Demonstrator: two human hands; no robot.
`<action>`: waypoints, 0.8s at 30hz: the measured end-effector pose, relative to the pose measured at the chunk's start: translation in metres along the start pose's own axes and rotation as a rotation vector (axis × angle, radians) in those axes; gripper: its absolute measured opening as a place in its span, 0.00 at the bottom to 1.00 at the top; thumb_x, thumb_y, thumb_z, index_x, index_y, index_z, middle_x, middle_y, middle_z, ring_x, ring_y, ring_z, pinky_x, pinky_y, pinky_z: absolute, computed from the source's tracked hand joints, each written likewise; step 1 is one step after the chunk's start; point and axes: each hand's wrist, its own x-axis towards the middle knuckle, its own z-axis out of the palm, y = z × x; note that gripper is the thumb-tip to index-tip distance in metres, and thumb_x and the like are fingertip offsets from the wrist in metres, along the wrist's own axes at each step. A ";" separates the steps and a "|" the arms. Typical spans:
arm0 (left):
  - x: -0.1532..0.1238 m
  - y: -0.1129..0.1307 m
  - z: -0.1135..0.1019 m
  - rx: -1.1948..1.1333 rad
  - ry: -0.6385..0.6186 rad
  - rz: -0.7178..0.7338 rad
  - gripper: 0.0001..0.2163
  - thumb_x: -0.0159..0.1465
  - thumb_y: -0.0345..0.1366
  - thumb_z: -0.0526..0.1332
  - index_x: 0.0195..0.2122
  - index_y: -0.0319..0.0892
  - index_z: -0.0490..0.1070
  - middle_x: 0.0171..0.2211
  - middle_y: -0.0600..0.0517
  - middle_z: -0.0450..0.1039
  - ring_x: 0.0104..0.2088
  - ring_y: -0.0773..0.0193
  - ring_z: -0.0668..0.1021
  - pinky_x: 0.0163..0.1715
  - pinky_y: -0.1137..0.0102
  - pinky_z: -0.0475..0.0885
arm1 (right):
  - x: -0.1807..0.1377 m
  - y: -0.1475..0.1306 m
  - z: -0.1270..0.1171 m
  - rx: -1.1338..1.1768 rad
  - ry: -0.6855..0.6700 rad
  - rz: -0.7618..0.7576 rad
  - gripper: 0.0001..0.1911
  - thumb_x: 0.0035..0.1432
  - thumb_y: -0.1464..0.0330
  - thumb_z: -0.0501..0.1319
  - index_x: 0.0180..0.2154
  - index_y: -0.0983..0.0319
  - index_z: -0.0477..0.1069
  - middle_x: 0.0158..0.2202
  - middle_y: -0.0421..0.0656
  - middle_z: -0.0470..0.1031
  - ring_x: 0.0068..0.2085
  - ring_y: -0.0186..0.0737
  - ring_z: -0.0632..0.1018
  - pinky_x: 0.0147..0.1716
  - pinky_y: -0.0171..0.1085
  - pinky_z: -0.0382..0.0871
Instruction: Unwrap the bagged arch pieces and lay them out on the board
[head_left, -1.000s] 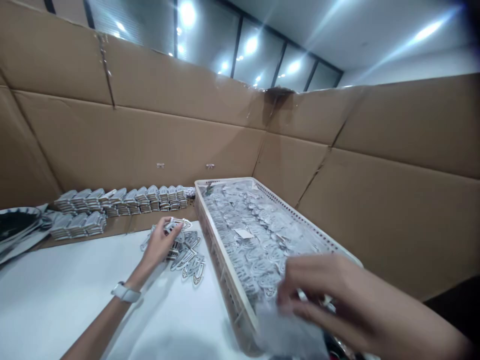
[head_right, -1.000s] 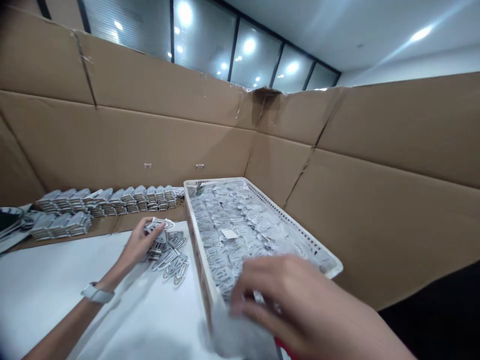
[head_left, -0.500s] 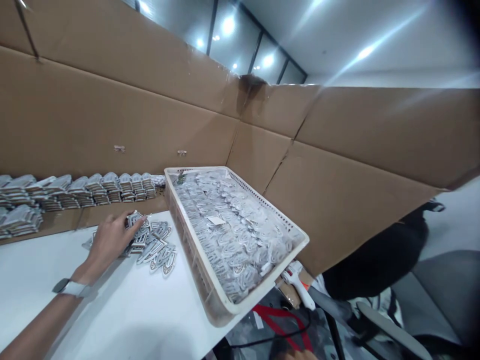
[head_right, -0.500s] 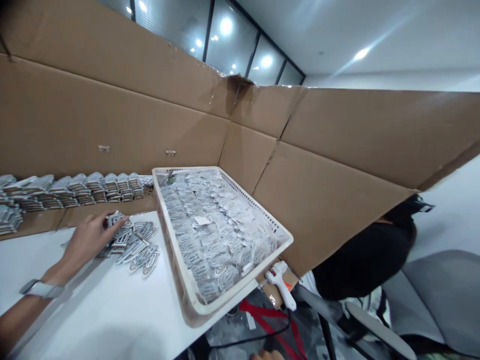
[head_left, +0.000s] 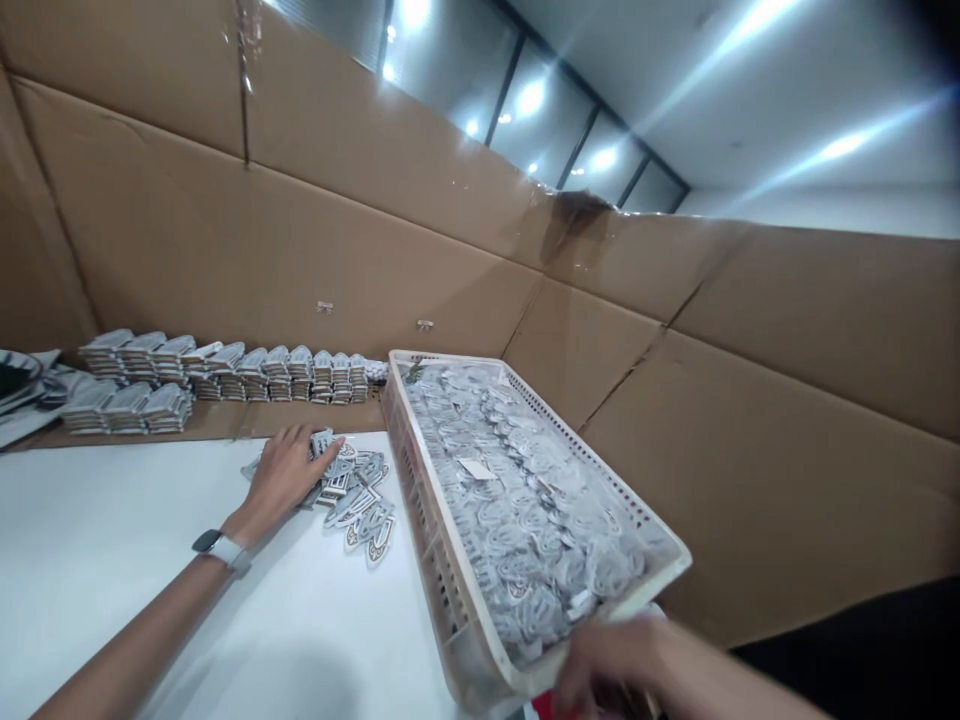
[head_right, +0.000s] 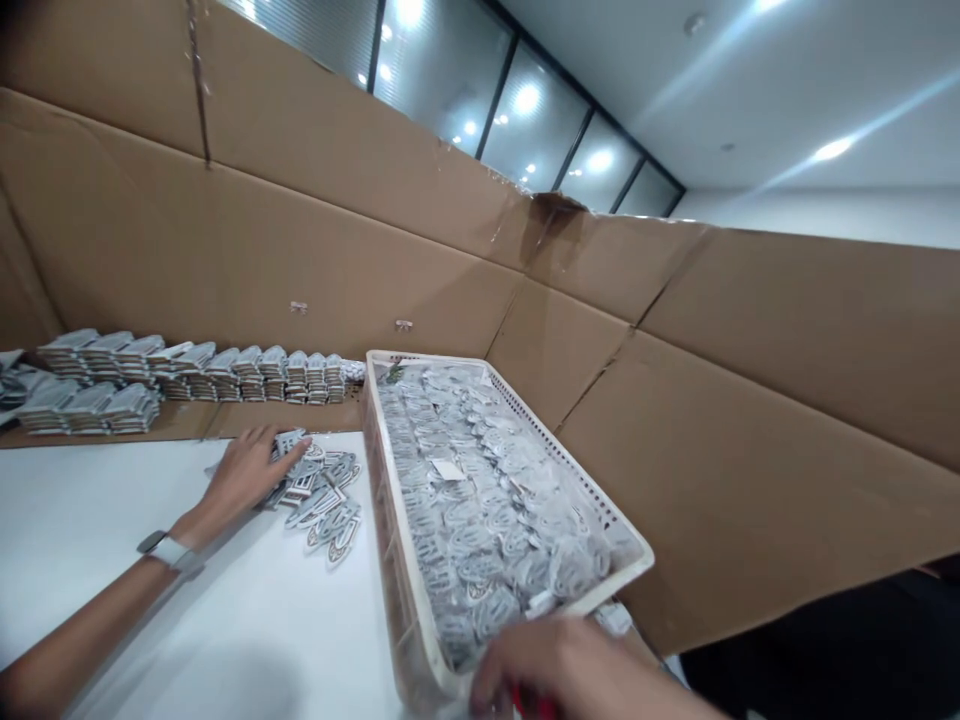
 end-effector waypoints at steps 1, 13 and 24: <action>-0.001 0.001 0.000 -0.029 -0.009 -0.016 0.33 0.72 0.60 0.47 0.57 0.35 0.73 0.53 0.36 0.78 0.56 0.39 0.75 0.59 0.50 0.67 | 0.017 -0.007 -0.022 -0.027 0.077 0.002 0.10 0.71 0.62 0.61 0.45 0.50 0.82 0.42 0.43 0.85 0.41 0.44 0.84 0.42 0.40 0.76; -0.004 -0.001 0.014 -0.066 0.050 -0.005 0.27 0.74 0.55 0.49 0.55 0.37 0.74 0.53 0.36 0.79 0.58 0.39 0.75 0.61 0.46 0.67 | 0.326 0.107 -0.111 -0.691 0.362 0.302 0.24 0.67 0.77 0.55 0.60 0.64 0.78 0.56 0.57 0.81 0.56 0.49 0.81 0.52 0.38 0.69; 0.000 0.016 -0.013 -0.136 0.172 0.020 0.24 0.77 0.53 0.46 0.53 0.39 0.72 0.51 0.40 0.78 0.55 0.42 0.75 0.60 0.48 0.66 | 0.367 0.154 -0.106 -0.586 0.425 0.210 0.12 0.70 0.73 0.59 0.50 0.66 0.79 0.53 0.60 0.80 0.55 0.51 0.80 0.52 0.39 0.67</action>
